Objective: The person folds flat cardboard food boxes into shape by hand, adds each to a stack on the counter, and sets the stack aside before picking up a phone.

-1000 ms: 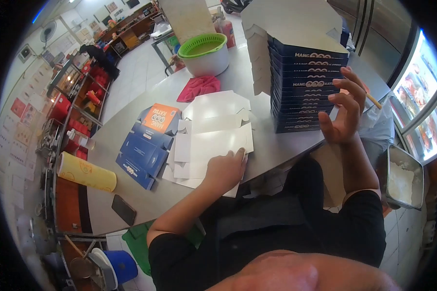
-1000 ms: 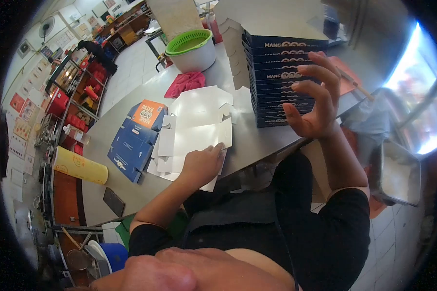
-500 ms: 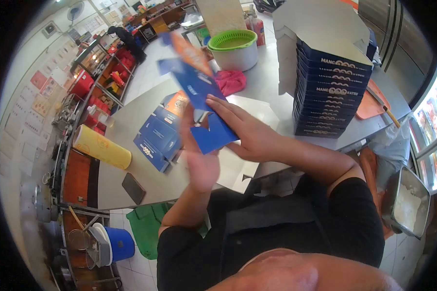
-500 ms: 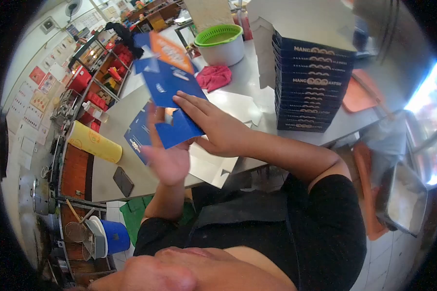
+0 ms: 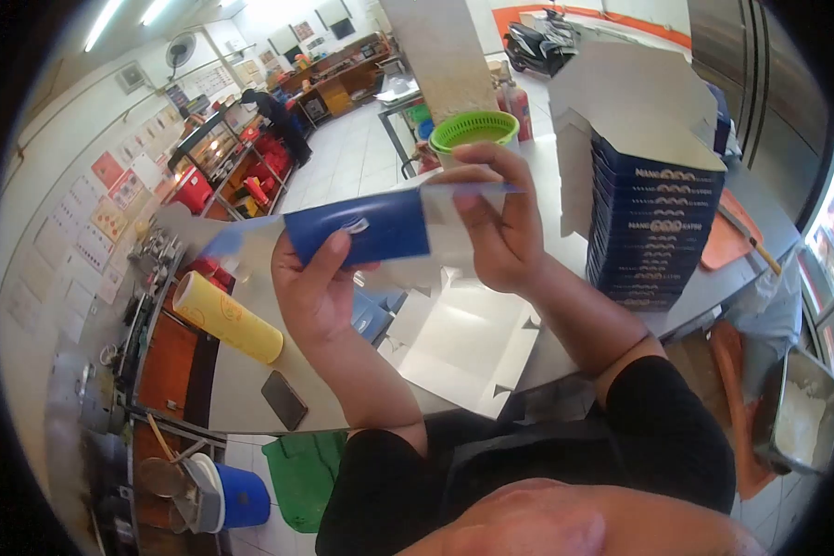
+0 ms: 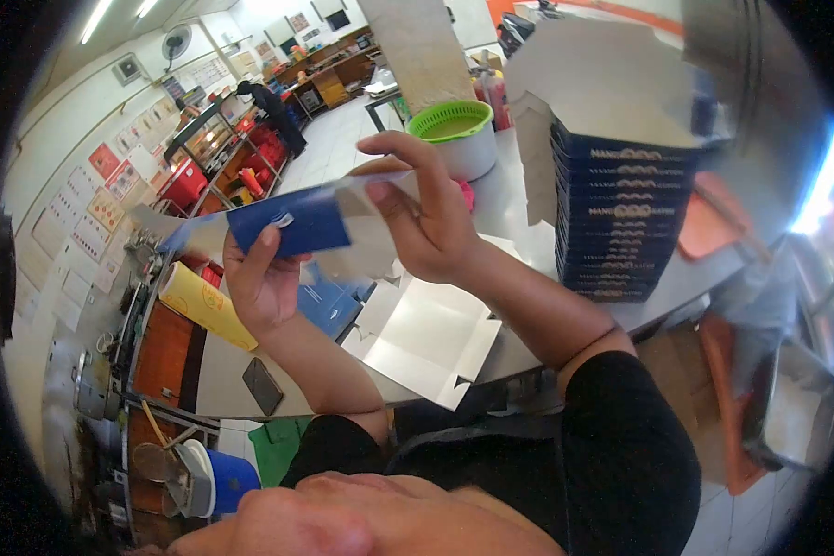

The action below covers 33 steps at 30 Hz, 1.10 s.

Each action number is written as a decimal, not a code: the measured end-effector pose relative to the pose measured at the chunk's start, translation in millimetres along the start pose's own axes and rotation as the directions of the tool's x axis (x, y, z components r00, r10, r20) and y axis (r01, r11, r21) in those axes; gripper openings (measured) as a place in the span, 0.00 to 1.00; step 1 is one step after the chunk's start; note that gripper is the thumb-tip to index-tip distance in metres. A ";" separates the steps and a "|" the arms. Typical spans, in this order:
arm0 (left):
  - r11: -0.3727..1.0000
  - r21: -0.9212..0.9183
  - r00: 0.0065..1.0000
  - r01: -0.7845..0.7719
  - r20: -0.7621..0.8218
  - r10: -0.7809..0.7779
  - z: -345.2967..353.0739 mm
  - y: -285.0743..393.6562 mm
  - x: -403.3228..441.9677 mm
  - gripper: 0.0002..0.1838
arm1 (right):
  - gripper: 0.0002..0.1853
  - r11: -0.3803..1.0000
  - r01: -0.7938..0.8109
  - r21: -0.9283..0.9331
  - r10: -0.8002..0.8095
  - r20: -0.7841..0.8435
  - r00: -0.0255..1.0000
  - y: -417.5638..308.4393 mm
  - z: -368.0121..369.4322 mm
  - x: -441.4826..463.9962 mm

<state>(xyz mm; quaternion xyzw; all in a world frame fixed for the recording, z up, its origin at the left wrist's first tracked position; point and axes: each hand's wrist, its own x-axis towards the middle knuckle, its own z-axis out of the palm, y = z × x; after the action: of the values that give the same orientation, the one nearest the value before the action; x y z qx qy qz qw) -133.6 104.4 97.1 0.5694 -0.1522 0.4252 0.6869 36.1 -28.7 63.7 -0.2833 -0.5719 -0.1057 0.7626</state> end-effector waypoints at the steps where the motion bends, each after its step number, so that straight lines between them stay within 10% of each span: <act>1: 0.996 0.086 0.992 0.011 -0.126 0.000 -0.2 -4.3 1.0 0.15 | 0.22 0.998 0.070 -0.003 -0.070 0.054 0.996 8.4 -0.3 1.8; 11: 0.982 0.186 0.993 0.019 -0.116 0.003 -7.5 -15.9 10.4 0.16 | 0.23 0.858 0.363 -0.363 -0.118 0.550 0.827 11.5 -25.6 26.1; 22: 0.970 0.244 0.998 -0.010 -0.056 0.024 44.9 -50.6 7.2 0.26 | 0.20 0.942 0.167 -0.291 -0.117 0.182 0.976 22.3 -29.3 23.2; 26: 0.997 0.010 0.989 0.082 0.119 -0.083 45.0 -57.4 11.4 0.31 | 0.27 0.909 0.236 -0.344 -0.263 -0.031 0.964 34.7 -29.4 19.2; 33: 0.982 -0.027 0.980 0.189 -0.063 -0.190 27.2 -69.6 21.3 0.28 | 0.35 0.947 0.162 -0.276 -0.095 0.240 0.966 26.7 -33.7 19.8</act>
<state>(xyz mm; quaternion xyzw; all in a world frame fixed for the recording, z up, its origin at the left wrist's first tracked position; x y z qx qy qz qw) -60.7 89.1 74.7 0.5598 -0.0791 0.3747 0.7348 82.9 -22.3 67.6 -0.3654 -0.6493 -0.2065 0.6342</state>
